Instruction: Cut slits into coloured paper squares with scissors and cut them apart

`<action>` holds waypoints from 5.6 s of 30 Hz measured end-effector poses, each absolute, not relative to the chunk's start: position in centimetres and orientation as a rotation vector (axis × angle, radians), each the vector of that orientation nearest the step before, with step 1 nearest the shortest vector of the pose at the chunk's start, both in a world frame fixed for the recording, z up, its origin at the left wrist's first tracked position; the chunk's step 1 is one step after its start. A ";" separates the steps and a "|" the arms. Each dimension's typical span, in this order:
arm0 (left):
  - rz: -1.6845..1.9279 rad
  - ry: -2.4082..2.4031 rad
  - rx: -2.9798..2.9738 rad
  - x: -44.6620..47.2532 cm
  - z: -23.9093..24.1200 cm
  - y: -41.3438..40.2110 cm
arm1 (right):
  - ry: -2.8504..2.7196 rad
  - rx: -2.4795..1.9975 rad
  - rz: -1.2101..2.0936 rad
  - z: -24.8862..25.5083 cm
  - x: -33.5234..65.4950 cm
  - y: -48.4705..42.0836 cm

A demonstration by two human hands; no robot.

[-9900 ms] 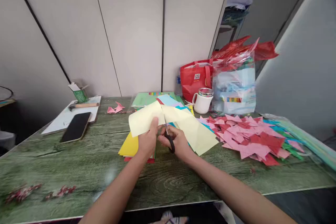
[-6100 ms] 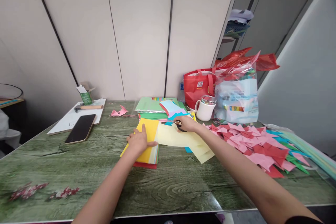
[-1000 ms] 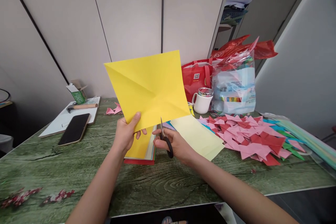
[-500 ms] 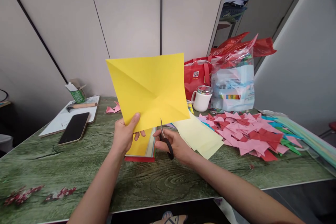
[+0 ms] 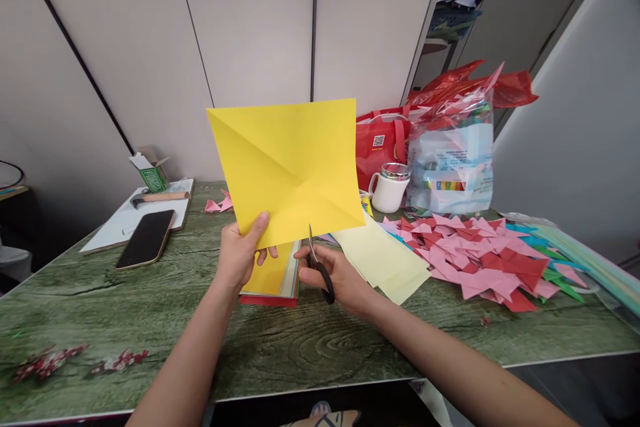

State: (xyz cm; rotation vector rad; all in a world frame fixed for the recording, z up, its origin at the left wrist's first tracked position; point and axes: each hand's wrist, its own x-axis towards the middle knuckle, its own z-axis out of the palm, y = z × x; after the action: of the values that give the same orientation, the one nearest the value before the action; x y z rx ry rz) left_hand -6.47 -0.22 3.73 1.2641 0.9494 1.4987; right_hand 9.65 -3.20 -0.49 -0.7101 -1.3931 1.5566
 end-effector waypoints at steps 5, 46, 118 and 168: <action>1.488 0.951 1.279 -6.5 3.7 -0.2 | -1.396 -0.702 1.565 -0.6 9.6 -3.2; 1.460 0.983 1.284 -6.5 3.6 -0.3 | -1.332 -0.759 1.514 -1.2 9.4 -2.9; 1.358 0.982 1.237 -6.0 3.4 -0.5 | -1.264 -0.842 1.406 -0.9 8.9 -3.0; 1.327 0.997 1.205 -6.0 3.5 -0.5 | -1.261 -0.876 1.377 -1.6 9.1 -2.7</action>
State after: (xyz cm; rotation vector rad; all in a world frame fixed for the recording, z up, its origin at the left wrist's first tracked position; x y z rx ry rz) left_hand -5.96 -0.47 3.51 1.2047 0.9972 1.3271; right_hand 9.11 -2.70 -1.63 -0.8757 -1.2609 1.3774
